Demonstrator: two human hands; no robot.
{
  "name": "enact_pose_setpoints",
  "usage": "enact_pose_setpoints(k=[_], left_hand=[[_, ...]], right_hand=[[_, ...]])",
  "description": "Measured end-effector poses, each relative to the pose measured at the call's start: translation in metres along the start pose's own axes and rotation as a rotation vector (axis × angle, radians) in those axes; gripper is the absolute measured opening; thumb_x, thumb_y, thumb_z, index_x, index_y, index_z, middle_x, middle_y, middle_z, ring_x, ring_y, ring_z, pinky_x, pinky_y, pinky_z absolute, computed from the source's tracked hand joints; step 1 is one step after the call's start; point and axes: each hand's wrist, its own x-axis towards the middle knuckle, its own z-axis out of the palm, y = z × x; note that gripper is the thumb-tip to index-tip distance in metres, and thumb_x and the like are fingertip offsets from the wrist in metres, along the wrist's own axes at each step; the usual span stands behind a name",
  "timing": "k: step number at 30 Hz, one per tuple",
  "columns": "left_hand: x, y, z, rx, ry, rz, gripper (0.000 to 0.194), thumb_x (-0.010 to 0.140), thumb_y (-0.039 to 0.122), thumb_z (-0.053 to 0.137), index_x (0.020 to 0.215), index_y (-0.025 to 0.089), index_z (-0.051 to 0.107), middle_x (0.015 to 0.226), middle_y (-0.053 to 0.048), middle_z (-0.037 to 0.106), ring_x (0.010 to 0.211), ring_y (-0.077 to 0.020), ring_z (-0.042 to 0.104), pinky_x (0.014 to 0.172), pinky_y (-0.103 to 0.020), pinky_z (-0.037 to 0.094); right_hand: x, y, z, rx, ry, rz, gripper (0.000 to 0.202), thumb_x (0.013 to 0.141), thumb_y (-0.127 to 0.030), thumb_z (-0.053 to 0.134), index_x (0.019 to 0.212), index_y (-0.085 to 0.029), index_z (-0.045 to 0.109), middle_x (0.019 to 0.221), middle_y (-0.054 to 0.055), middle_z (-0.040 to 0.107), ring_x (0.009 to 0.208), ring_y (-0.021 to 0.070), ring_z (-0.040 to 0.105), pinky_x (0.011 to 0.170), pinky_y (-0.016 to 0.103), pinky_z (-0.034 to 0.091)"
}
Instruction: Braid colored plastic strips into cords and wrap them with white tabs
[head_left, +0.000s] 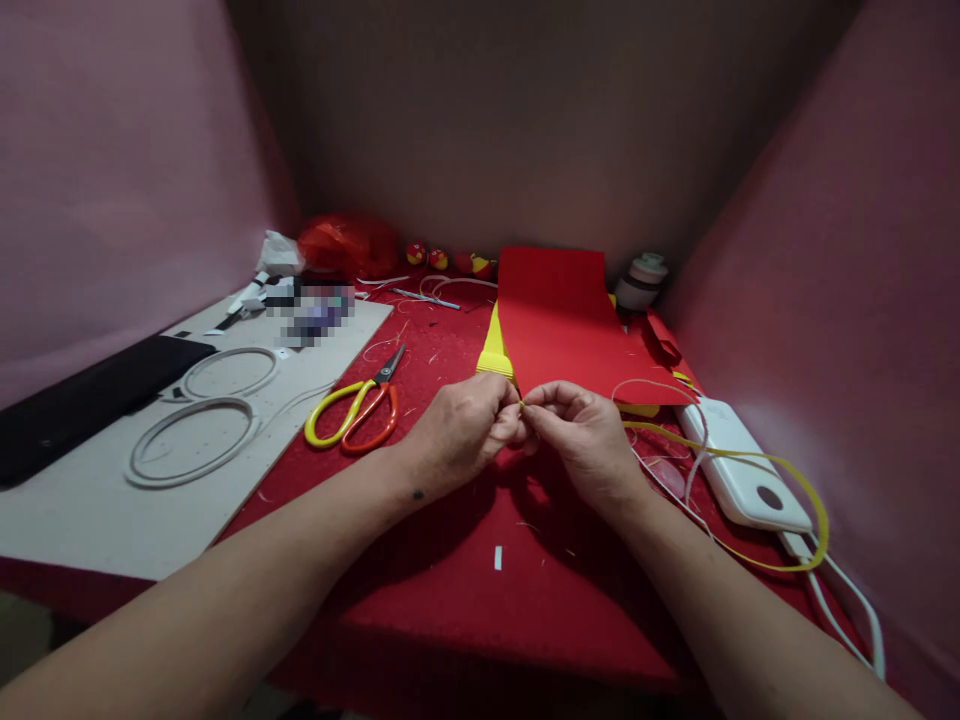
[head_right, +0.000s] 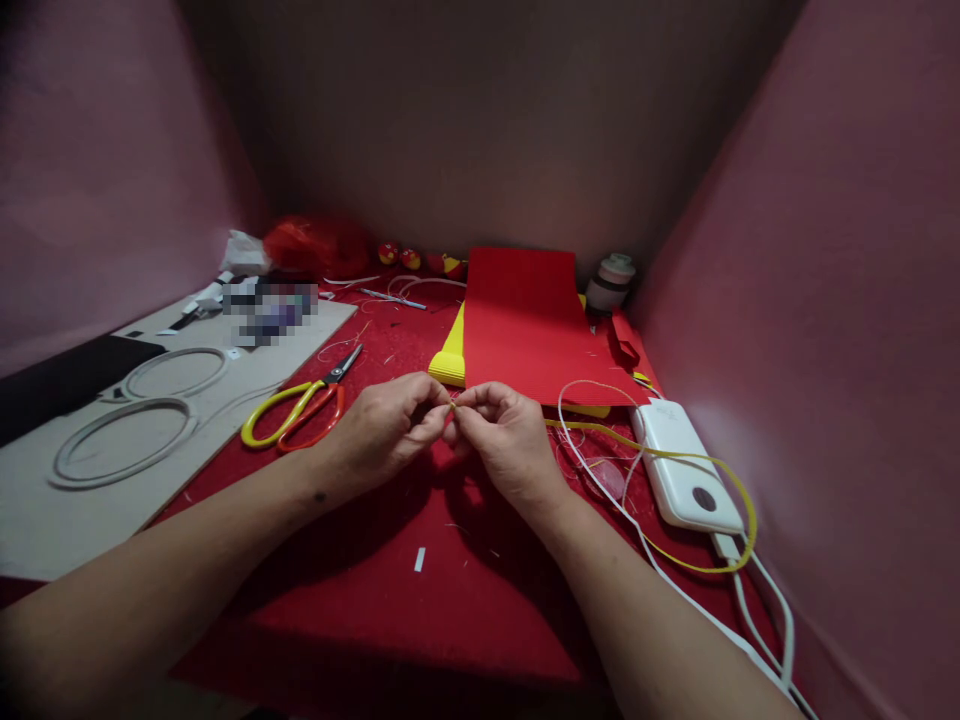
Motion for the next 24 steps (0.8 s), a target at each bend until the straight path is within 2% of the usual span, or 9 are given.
enact_pose_setpoints(k=[5,9,13,16,18,22,24], left_hand=[[0.000,0.002,-0.004,-0.248,-0.009,-0.120,0.007,0.078,0.015,0.049,0.075,0.015,0.055,0.065,0.001,0.063,0.054,-0.0077,0.051,0.053,-0.018,0.037],[0.001,0.005,-0.010,-0.313,-0.042,-0.151,0.010,0.080,0.017,0.048,0.074,0.014,0.056,0.060,0.003,0.058,0.049,-0.0055,0.044,0.047,-0.017,0.032],[0.004,0.008,-0.019,-0.415,-0.152,-0.254,0.011,0.080,0.020,0.050,0.074,0.014,0.057,0.052,0.005,0.049,0.044,-0.0049,0.039,0.042,-0.016,0.029],[0.007,0.009,-0.024,-0.561,-0.269,-0.347,0.012,0.081,0.022,0.050,0.072,0.014,0.054,0.048,0.005,0.050,0.039,-0.0056,0.041,0.039,-0.017,0.030],[0.009,0.009,-0.025,-0.604,-0.297,-0.393,0.013,0.081,0.022,0.051,0.071,0.015,0.054,0.047,0.004,0.052,0.037,-0.0062,0.042,0.038,-0.017,0.031],[0.008,0.009,-0.020,-0.561,-0.215,-0.406,0.010,0.081,0.020,0.050,0.075,0.014,0.056,0.048,0.003,0.055,0.035,-0.0067,0.044,0.037,-0.018,0.034],[0.006,0.009,-0.015,-0.455,-0.117,-0.327,0.008,0.081,0.019,0.051,0.076,0.014,0.055,0.052,0.003,0.057,0.038,-0.0063,0.046,0.040,-0.017,0.035]], right_hand=[[0.001,0.002,-0.002,0.081,-0.039,-0.010,0.016,0.067,-0.026,0.070,0.073,-0.017,0.058,0.058,-0.002,0.065,0.045,0.0093,0.056,0.048,0.023,0.047],[0.002,0.003,-0.004,0.079,-0.079,-0.018,0.014,0.071,-0.026,0.068,0.075,-0.016,0.059,0.059,0.000,0.066,0.049,0.0110,0.059,0.049,0.023,0.047],[0.000,-0.001,-0.005,0.024,-0.108,-0.016,0.011,0.073,-0.024,0.066,0.075,-0.015,0.058,0.057,0.000,0.065,0.049,0.0094,0.057,0.051,0.022,0.045],[-0.002,-0.003,-0.005,0.003,-0.125,-0.007,0.011,0.073,-0.022,0.065,0.075,-0.016,0.057,0.056,0.000,0.065,0.047,0.0085,0.055,0.050,0.021,0.043],[-0.002,-0.003,-0.005,0.005,-0.131,-0.006,0.011,0.073,-0.023,0.065,0.075,-0.016,0.057,0.056,-0.001,0.064,0.047,0.0085,0.054,0.050,0.021,0.043],[-0.001,-0.002,-0.004,0.019,-0.115,-0.005,0.013,0.073,-0.026,0.065,0.074,-0.016,0.057,0.056,0.000,0.064,0.046,0.0090,0.054,0.049,0.022,0.042],[-0.001,-0.001,-0.004,0.010,-0.092,0.002,0.015,0.072,-0.027,0.066,0.074,-0.016,0.057,0.055,0.000,0.064,0.046,0.0088,0.054,0.049,0.022,0.042]])
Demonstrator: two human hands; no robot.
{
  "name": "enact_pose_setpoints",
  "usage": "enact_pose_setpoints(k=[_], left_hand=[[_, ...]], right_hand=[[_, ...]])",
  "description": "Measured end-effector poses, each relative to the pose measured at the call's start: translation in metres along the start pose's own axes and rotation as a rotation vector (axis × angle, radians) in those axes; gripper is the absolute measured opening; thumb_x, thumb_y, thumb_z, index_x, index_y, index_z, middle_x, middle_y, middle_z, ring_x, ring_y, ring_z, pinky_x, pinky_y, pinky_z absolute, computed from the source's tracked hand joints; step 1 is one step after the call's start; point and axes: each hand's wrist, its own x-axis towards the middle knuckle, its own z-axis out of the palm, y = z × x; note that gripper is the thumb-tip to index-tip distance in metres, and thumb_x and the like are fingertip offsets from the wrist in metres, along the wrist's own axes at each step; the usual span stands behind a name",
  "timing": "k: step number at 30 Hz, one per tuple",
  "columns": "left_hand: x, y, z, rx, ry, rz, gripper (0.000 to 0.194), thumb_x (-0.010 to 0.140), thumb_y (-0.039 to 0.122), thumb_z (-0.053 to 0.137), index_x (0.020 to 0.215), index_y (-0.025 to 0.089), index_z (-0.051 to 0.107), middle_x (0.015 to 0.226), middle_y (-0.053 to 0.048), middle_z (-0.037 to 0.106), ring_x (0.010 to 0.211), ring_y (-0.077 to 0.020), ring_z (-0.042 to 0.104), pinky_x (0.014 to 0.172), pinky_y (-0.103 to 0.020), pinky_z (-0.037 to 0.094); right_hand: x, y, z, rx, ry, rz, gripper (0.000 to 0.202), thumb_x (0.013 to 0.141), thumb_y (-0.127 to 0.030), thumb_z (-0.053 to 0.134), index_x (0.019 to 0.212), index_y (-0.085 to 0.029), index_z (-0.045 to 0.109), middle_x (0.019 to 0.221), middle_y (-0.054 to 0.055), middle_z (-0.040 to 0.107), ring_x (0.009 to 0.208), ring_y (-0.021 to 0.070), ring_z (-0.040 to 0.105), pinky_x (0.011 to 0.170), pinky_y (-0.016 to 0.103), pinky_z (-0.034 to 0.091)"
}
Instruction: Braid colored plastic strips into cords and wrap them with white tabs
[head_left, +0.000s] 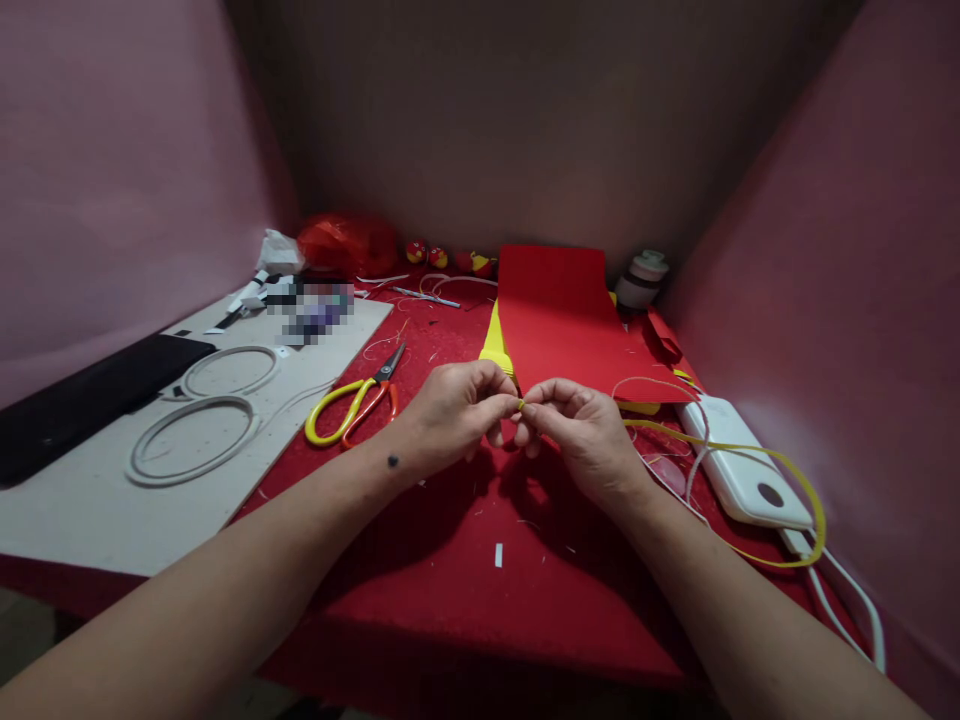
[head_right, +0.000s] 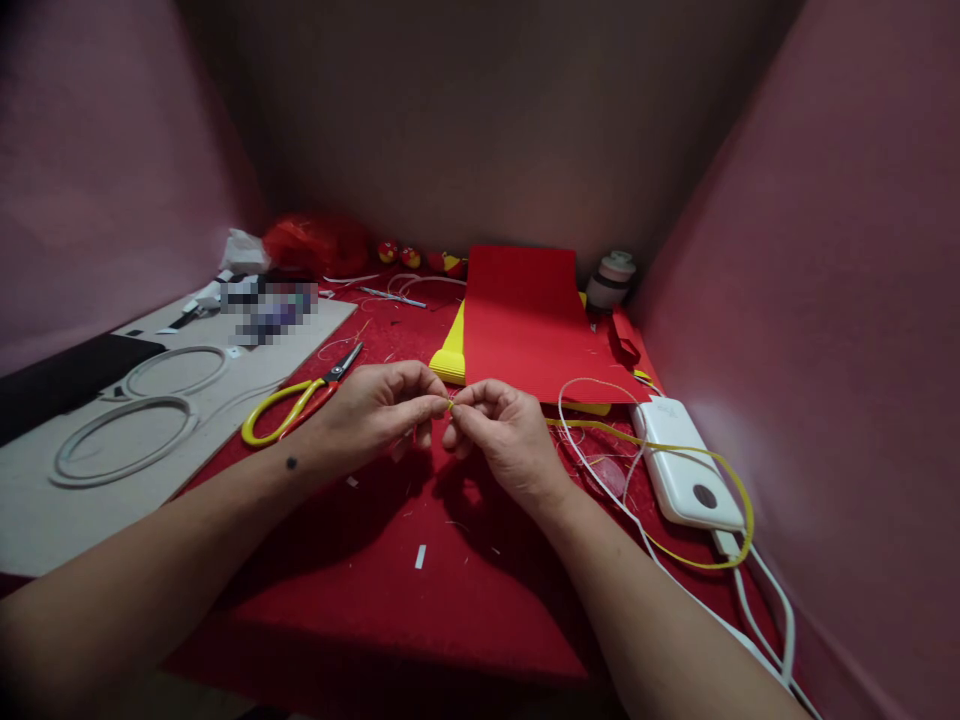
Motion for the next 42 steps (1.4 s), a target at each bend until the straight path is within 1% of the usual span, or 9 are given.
enact_pose_setpoints(k=[4,6,13,19,26,30,33,38,42], left_hand=[[-0.002,-0.008,0.009,0.349,0.194,0.287,0.008,0.079,0.014,0.052,0.074,0.013,0.058,0.057,0.002,0.059,0.048,-0.0064,0.049,0.048,-0.017,0.037],[-0.003,-0.010,0.012,0.428,0.230,0.344,0.009,0.078,0.011,0.052,0.074,0.012,0.059,0.057,0.001,0.060,0.048,-0.0067,0.050,0.049,-0.018,0.038],[-0.004,-0.010,0.013,0.194,0.116,0.201,0.015,0.084,0.013,0.045,0.078,0.013,0.059,0.052,0.003,0.061,0.039,-0.0061,0.053,0.041,-0.015,0.041],[-0.004,-0.011,0.012,0.237,0.140,0.239,0.013,0.083,0.012,0.047,0.077,0.013,0.058,0.053,0.002,0.062,0.042,-0.0065,0.054,0.046,-0.016,0.042],[-0.004,-0.013,0.010,0.412,0.111,0.262,0.010,0.082,0.013,0.047,0.078,0.012,0.056,0.059,0.000,0.063,0.041,-0.0059,0.050,0.045,-0.017,0.038],[-0.003,-0.019,0.011,0.415,0.098,0.290,0.007,0.079,0.013,0.048,0.076,0.013,0.054,0.063,-0.001,0.064,0.042,-0.0057,0.049,0.045,-0.017,0.037],[-0.002,-0.020,0.011,0.406,0.086,0.281,0.005,0.078,0.013,0.049,0.075,0.014,0.053,0.061,0.001,0.062,0.044,-0.0064,0.050,0.045,-0.017,0.037],[-0.002,-0.012,0.008,0.339,0.025,0.160,0.006,0.078,0.015,0.048,0.074,0.015,0.053,0.054,0.004,0.057,0.043,-0.0075,0.051,0.045,-0.018,0.037],[-0.002,-0.005,0.001,0.163,-0.068,0.021,0.008,0.080,0.019,0.047,0.075,0.016,0.052,0.049,0.005,0.054,0.037,-0.0075,0.047,0.038,-0.017,0.034]], right_hand=[[0.000,0.002,0.003,-0.032,0.055,0.020,0.017,0.071,-0.029,0.066,0.073,-0.015,0.056,0.054,-0.001,0.063,0.045,0.0083,0.052,0.048,0.021,0.041],[0.000,0.002,0.004,-0.054,0.079,0.023,0.017,0.071,-0.029,0.066,0.072,-0.015,0.056,0.055,-0.001,0.063,0.045,0.0082,0.052,0.047,0.021,0.041],[-0.001,0.001,0.005,-0.087,0.105,0.038,0.015,0.071,-0.026,0.065,0.072,-0.014,0.057,0.054,-0.001,0.063,0.046,0.0079,0.054,0.048,0.020,0.042],[-0.002,-0.001,0.003,-0.040,0.068,0.030,0.013,0.072,-0.025,0.064,0.075,-0.014,0.058,0.058,0.000,0.065,0.048,0.0088,0.056,0.051,0.021,0.045],[0.003,0.002,0.002,-0.052,0.066,0.003,0.009,0.069,-0.020,0.064,0.073,-0.014,0.059,0.055,-0.001,0.064,0.045,0.0076,0.054,0.048,0.020,0.044],[0.004,0.003,0.002,-0.073,0.074,-0.004,0.007,0.068,-0.018,0.064,0.070,-0.015,0.058,0.054,-0.002,0.063,0.044,0.0074,0.054,0.047,0.020,0.043],[0.004,0.003,0.001,-0.081,0.068,0.011,0.007,0.066,-0.016,0.064,0.069,-0.015,0.058,0.053,-0.003,0.063,0.044,0.0068,0.054,0.047,0.019,0.043],[0.004,0.003,0.000,-0.117,0.059,-0.016,0.008,0.066,-0.016,0.065,0.069,-0.015,0.058,0.052,-0.005,0.060,0.044,0.0062,0.053,0.048,0.019,0.043],[0.004,0.001,-0.001,-0.138,0.022,-0.024,0.008,0.069,-0.020,0.066,0.073,-0.015,0.060,0.057,-0.002,0.063,0.050,0.0076,0.055,0.052,0.021,0.044]])
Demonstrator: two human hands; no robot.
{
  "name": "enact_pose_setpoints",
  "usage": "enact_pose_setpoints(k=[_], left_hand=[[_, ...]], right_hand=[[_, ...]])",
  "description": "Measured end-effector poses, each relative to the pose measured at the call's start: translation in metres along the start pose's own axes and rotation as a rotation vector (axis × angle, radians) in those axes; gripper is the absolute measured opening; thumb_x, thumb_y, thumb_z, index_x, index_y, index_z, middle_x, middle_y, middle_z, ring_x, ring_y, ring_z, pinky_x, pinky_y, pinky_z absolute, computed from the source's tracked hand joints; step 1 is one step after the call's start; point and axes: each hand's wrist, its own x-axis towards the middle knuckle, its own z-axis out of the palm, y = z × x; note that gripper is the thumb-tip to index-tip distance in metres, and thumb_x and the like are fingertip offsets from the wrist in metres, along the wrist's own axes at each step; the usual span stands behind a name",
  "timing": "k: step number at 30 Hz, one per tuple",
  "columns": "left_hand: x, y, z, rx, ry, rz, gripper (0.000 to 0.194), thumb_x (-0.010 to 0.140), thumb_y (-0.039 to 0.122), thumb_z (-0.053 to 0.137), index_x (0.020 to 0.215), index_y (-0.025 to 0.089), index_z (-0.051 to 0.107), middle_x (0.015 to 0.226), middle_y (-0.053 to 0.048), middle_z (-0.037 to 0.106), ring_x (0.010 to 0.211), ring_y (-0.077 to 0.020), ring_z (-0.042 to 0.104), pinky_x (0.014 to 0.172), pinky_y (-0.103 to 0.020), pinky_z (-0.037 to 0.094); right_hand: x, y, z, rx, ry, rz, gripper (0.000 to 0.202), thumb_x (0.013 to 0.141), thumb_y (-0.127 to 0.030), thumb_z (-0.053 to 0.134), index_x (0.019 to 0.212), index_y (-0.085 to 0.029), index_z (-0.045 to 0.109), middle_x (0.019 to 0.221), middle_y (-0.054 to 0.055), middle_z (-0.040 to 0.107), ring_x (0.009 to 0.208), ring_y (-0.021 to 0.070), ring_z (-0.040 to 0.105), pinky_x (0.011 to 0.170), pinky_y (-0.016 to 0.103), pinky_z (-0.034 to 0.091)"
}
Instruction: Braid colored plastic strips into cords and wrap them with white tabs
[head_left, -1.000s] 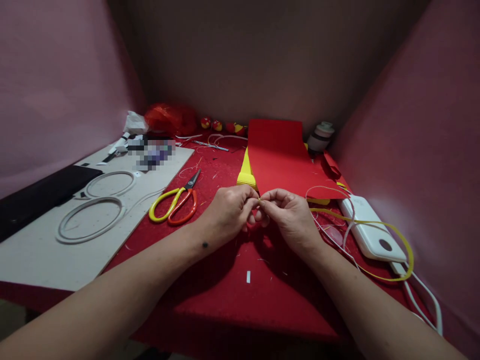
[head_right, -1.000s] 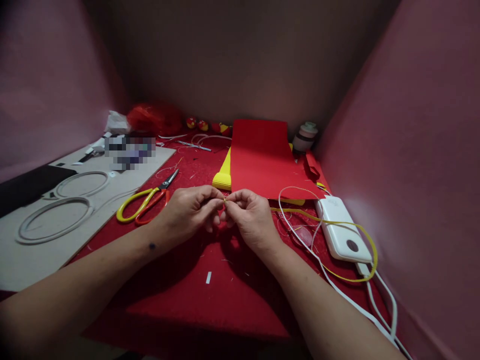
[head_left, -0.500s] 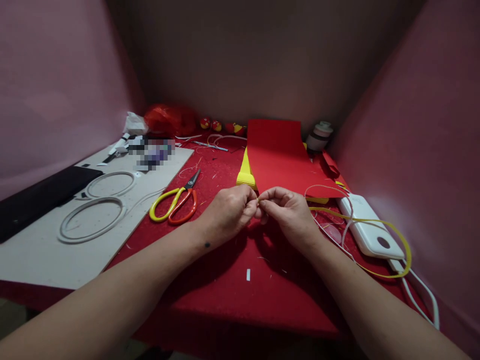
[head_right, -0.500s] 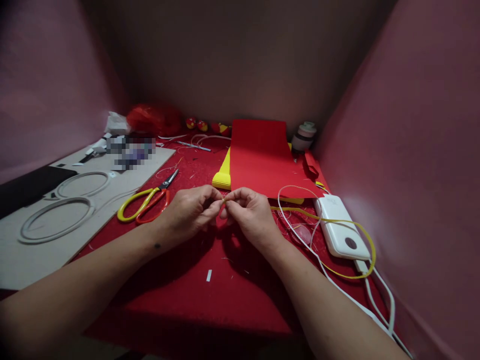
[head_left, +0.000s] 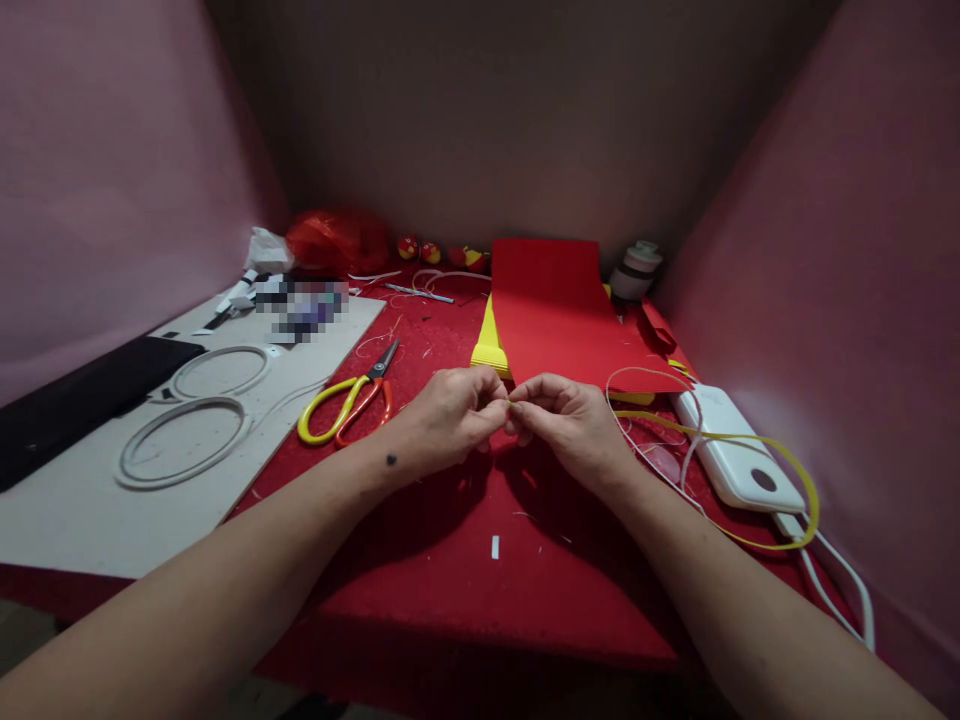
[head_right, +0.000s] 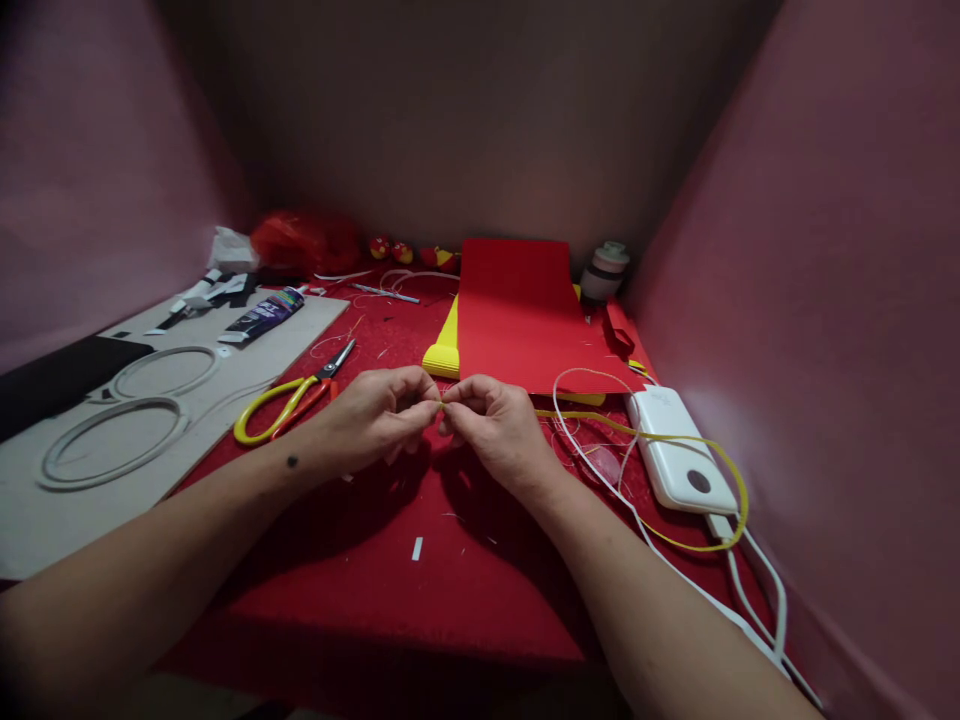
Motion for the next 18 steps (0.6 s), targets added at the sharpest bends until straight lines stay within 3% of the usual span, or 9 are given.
enact_pose_setpoints(k=[6,18], left_hand=[[0.0002,0.0074,-0.0108,-0.182,-0.123,-0.098,0.010,0.082,0.018,0.046,0.073,0.016,0.051,0.045,0.005,0.050,0.035,-0.0061,0.043,0.035,-0.016,0.033],[0.0002,0.0083,-0.0098,-0.267,-0.154,-0.139,0.009,0.079,0.017,0.051,0.070,0.016,0.049,0.043,0.006,0.050,0.033,-0.0056,0.044,0.035,-0.015,0.030]], right_hand=[[0.0007,-0.0001,-0.0033,0.073,-0.080,0.004,0.013,0.072,-0.025,0.067,0.076,-0.015,0.060,0.060,-0.001,0.064,0.052,0.0079,0.056,0.055,0.022,0.046],[-0.0020,-0.0046,-0.0036,0.020,-0.129,0.009,0.014,0.073,-0.027,0.066,0.074,-0.015,0.059,0.060,-0.001,0.061,0.052,0.0079,0.054,0.053,0.022,0.045]])
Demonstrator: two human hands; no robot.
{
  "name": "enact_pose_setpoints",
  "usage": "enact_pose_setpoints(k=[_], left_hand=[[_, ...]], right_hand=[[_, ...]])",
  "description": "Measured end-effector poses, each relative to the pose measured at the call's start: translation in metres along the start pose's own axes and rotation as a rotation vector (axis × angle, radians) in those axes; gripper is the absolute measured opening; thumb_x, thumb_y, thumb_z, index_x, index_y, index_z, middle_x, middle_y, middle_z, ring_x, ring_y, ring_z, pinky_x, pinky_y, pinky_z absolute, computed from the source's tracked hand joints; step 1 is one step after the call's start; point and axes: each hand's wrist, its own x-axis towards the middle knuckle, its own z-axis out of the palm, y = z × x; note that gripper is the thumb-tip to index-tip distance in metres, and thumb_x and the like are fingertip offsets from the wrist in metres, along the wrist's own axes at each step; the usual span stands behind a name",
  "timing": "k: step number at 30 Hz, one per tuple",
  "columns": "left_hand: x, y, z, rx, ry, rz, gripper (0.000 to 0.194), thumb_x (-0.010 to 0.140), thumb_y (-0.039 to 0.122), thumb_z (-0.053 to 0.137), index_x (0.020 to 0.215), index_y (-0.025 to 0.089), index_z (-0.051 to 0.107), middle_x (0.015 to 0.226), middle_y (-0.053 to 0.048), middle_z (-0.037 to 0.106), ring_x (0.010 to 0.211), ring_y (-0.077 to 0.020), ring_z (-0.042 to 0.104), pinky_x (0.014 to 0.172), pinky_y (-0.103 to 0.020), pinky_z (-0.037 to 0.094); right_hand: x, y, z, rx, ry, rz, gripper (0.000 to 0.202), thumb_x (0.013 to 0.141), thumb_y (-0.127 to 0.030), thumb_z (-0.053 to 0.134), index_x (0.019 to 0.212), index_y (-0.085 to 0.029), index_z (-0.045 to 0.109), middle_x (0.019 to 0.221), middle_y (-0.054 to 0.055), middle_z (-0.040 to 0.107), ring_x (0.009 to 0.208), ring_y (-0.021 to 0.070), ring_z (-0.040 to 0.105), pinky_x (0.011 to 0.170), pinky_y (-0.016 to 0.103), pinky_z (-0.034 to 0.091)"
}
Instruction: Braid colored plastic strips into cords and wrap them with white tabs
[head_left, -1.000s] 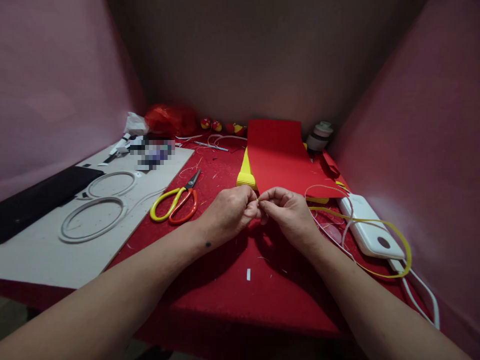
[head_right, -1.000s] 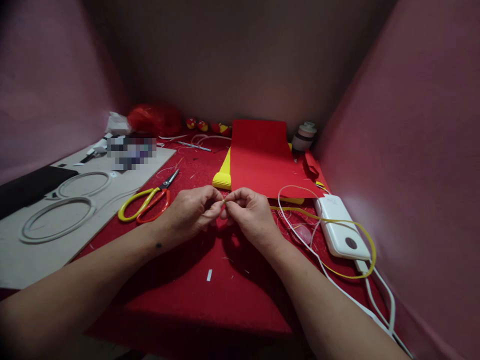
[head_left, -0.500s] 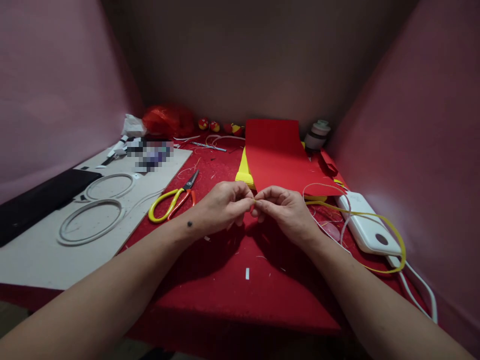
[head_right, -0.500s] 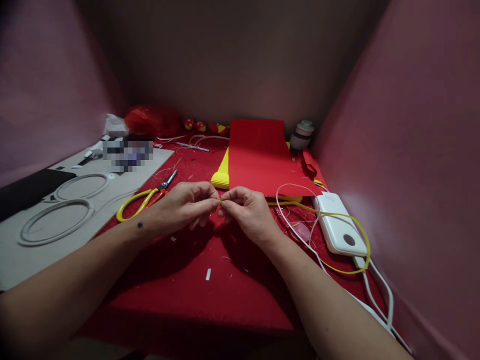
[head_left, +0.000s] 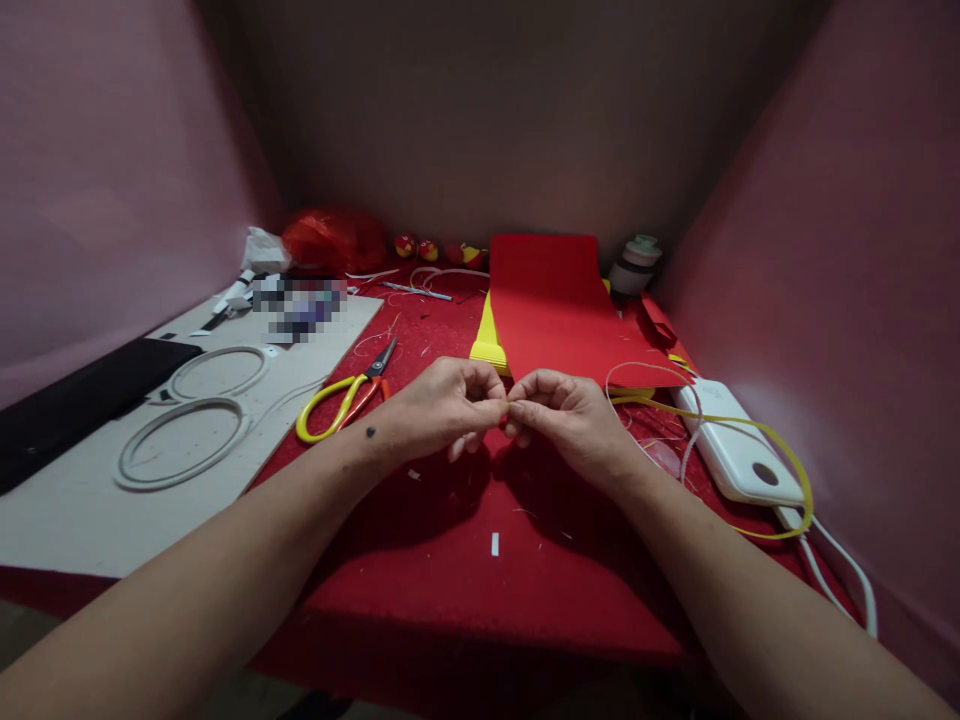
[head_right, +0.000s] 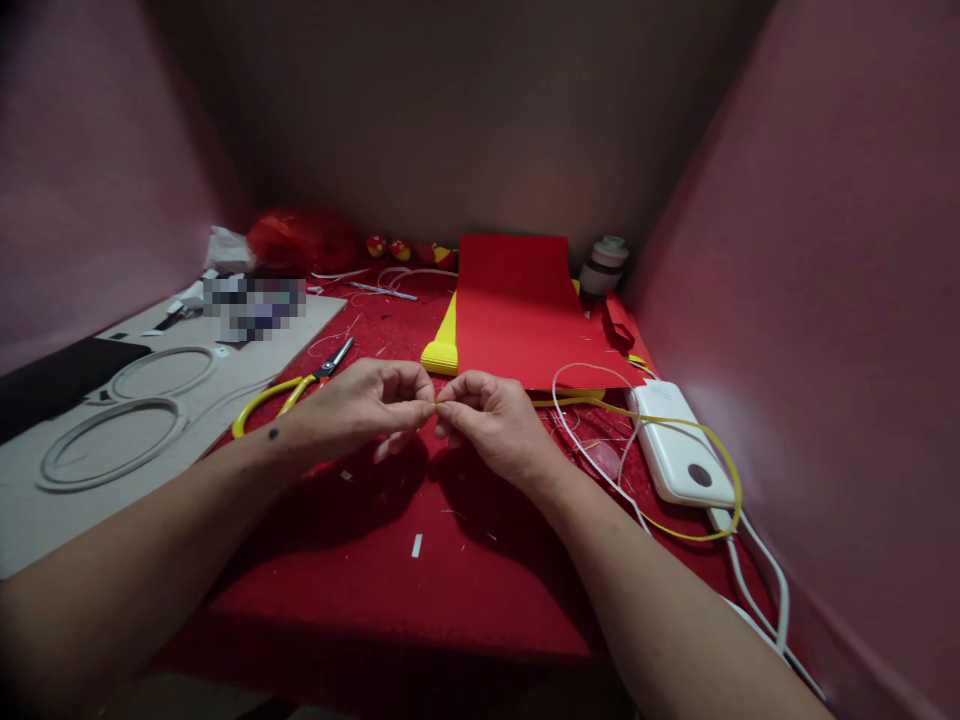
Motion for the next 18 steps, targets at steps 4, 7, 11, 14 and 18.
enact_pose_setpoints(k=[4,7,11,14,18], left_hand=[[0.0009,-0.0029,-0.0030,-0.092,-0.050,-0.006,0.009,0.079,0.018,0.052,0.071,0.015,0.051,0.042,0.005,0.051,0.033,-0.0056,0.044,0.035,-0.015,0.032],[0.0017,-0.0064,-0.0059,-0.173,-0.091,0.021,0.007,0.078,0.019,0.054,0.074,0.014,0.053,0.044,0.004,0.052,0.034,-0.0057,0.045,0.036,-0.016,0.035],[0.0019,-0.0089,-0.0085,-0.245,-0.101,0.030,0.008,0.077,0.021,0.056,0.076,0.014,0.054,0.047,0.003,0.053,0.037,-0.0061,0.044,0.036,-0.017,0.038],[0.0016,-0.0090,-0.0095,-0.246,-0.089,0.036,0.010,0.077,0.023,0.057,0.076,0.014,0.055,0.049,0.003,0.052,0.039,-0.0063,0.044,0.037,-0.017,0.038],[0.0010,-0.0090,-0.0095,-0.225,-0.098,0.031,0.011,0.078,0.024,0.057,0.077,0.014,0.054,0.050,0.003,0.052,0.041,-0.0064,0.045,0.038,-0.017,0.039]], right_hand=[[-0.0011,-0.0021,0.0013,-0.009,0.011,0.000,0.012,0.073,-0.025,0.065,0.072,-0.015,0.058,0.059,-0.002,0.059,0.051,0.0072,0.052,0.052,0.022,0.044],[-0.0015,-0.0036,0.0008,0.003,0.018,0.001,0.012,0.073,-0.024,0.065,0.072,-0.014,0.058,0.059,-0.002,0.059,0.051,0.0070,0.052,0.052,0.021,0.043],[-0.0002,-0.0025,-0.0009,0.056,0.001,0.007,0.013,0.073,-0.025,0.066,0.073,-0.014,0.058,0.059,-0.002,0.060,0.053,0.0080,0.054,0.055,0.022,0.045],[0.0015,0.0004,-0.0024,0.115,-0.034,-0.005,0.015,0.072,-0.027,0.067,0.075,-0.015,0.059,0.061,-0.001,0.061,0.055,0.0092,0.056,0.056,0.023,0.046],[0.0018,0.0016,-0.0034,0.121,-0.044,-0.004,0.015,0.072,-0.027,0.067,0.074,-0.015,0.059,0.059,-0.002,0.061,0.052,0.0081,0.054,0.054,0.022,0.044]])
